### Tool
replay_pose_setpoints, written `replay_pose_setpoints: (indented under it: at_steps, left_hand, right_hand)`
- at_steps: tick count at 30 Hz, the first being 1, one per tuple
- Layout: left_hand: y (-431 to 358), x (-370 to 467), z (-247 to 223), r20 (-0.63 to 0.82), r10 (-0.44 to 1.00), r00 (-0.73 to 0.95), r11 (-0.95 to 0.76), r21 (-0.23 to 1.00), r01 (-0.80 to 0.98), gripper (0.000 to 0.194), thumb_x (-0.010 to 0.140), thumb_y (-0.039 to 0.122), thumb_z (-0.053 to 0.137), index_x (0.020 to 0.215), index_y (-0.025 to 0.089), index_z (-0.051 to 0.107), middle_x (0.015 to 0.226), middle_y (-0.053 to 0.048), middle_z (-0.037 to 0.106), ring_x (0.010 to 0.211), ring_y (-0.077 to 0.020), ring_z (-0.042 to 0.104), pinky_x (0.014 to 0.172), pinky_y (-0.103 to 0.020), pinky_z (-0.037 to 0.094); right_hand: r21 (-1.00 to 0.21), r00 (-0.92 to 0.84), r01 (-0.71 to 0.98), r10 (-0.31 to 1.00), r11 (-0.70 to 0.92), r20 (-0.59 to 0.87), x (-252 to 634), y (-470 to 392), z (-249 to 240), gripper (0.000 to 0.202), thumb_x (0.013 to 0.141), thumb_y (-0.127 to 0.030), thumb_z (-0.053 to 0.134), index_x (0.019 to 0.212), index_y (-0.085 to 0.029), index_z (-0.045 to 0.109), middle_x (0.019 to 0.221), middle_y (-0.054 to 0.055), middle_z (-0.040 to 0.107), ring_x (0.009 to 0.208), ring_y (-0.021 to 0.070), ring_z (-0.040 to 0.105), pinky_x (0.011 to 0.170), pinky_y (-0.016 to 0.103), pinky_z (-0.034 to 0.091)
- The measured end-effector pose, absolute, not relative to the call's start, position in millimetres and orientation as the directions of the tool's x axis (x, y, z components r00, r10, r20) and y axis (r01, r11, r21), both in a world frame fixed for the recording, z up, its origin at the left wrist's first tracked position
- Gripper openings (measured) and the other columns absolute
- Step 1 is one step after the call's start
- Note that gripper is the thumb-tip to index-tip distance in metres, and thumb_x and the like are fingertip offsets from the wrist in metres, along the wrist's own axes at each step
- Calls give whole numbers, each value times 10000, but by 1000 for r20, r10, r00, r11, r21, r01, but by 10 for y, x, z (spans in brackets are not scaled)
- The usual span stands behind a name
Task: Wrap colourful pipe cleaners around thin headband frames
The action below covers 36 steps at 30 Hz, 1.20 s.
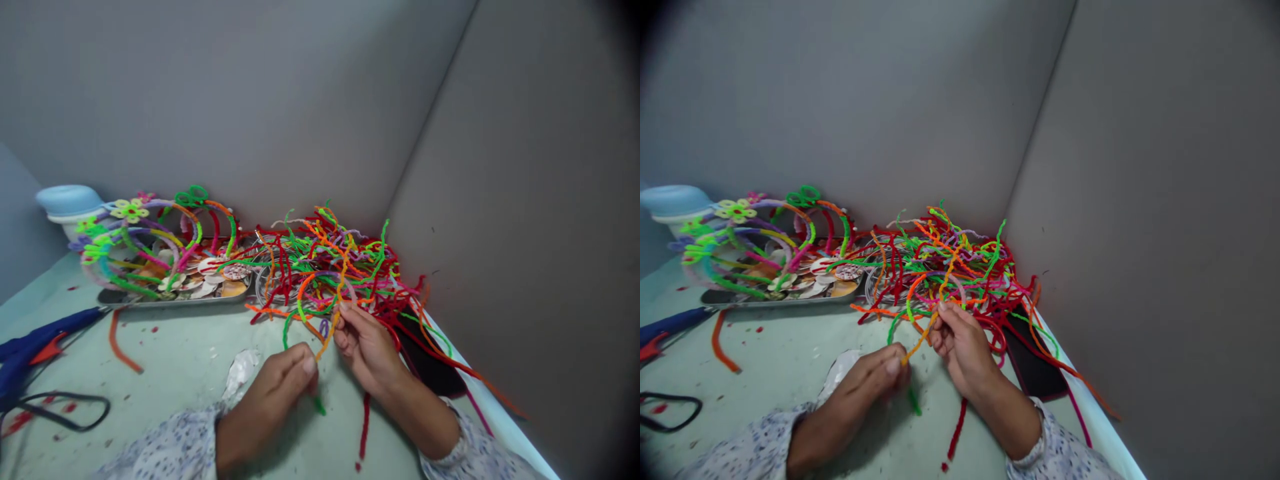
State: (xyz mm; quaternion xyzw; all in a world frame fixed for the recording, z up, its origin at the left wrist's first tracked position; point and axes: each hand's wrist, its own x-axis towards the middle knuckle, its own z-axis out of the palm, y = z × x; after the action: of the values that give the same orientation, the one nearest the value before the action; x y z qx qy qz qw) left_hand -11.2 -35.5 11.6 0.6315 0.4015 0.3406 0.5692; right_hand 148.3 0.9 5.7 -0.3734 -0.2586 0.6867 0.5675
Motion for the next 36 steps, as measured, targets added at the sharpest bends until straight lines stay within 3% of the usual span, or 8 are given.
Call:
replay_pose_setpoints:
  at_steps: [3, 8, 15, 18, 23, 28, 31, 36]
  left_hand:
    - [-279, -76, 130, -154, 827, 540, 318, 921, -226, 386, 914, 389, 299, 819, 140, 578, 754, -63, 574, 598, -131, 486, 579, -259, 368]
    - [-206, -75, 66, -241, 730, 639, 545, 770, -332, 235, 868, 271, 452, 831, 95, 604, 653, -28, 554, 442, -55, 418, 496, -215, 320]
    - [-221, -83, 15, -263, 754, 601, 511, 810, -287, 187, 838, 281, 548, 806, 101, 589, 525, 45, 458, 429, -32, 347, 464, -174, 268]
    - [-244, -59, 13, -273, 777, 568, 436, 883, -171, 217, 835, 338, 542, 778, 129, 550, 495, 54, 465, 398, -35, 330, 417, -167, 233]
    - [-267, -33, 12, -227, 858, 460, 227, 972, 56, 253, 848, 371, 502, 732, 147, 513, 525, 42, 518, 386, -41, 385, 399, -162, 281]
    - [-240, -31, -34, -231, 778, 584, 348, 933, -95, 194, 852, 324, 494, 897, 136, 513, 607, -2, 598, 419, -69, 482, 448, -189, 369]
    - [-231, -38, -39, -237, 739, 631, 378, 921, -96, 179, 851, 303, 497, 853, 124, 514, 630, -32, 622, 436, -82, 524, 472, -205, 392]
    - [-289, -30, 21, -207, 823, 529, 238, 971, 9, 182, 868, 297, 475, 778, 141, 495, 590, -8, 609, 419, -70, 508, 468, -196, 373]
  right_hand:
    - [-810, -129, -548, 978, -207, -163, 1470, -16, 41, 202, 770, -347, 631, 698, -181, 541, 595, -34, 504, 438, 61, 437, 389, 186, 293]
    - [-829, -130, -530, 983, -179, -130, 1454, -28, 3, 190, 778, -349, 627, 746, -172, 564, 630, -27, 525, 448, 54, 454, 391, 171, 295]
    - [-841, -10, -529, 991, -115, -130, 1453, -40, 28, 188, 747, -294, 648, 682, -174, 518, 562, -46, 498, 415, 40, 409, 386, 158, 275]
    - [-859, 34, -504, 992, -91, -125, 1440, -62, 61, 190, 741, -288, 641, 665, -173, 511, 544, -52, 479, 397, 34, 365, 366, 160, 232]
    - [-856, 27, -501, 986, -128, -163, 1438, -62, 45, 168, 744, -263, 621, 653, -171, 514, 542, -55, 466, 407, 36, 360, 371, 158, 240]
    - [-877, 42, -472, 992, -88, -122, 1457, -25, -26, 167, 757, -290, 621, 682, -176, 524, 558, -51, 472, 426, 47, 395, 384, 164, 271]
    - [-893, 77, -445, 991, -65, -110, 1459, -10, -47, 176, 772, -292, 614, 679, -177, 518, 548, -54, 468, 425, 44, 390, 386, 158, 276]
    - [-868, 139, -490, 976, -78, -167, 1445, -28, 3, 219, 739, -291, 641, 628, -171, 495, 516, -58, 450, 407, 37, 363, 368, 153, 249]
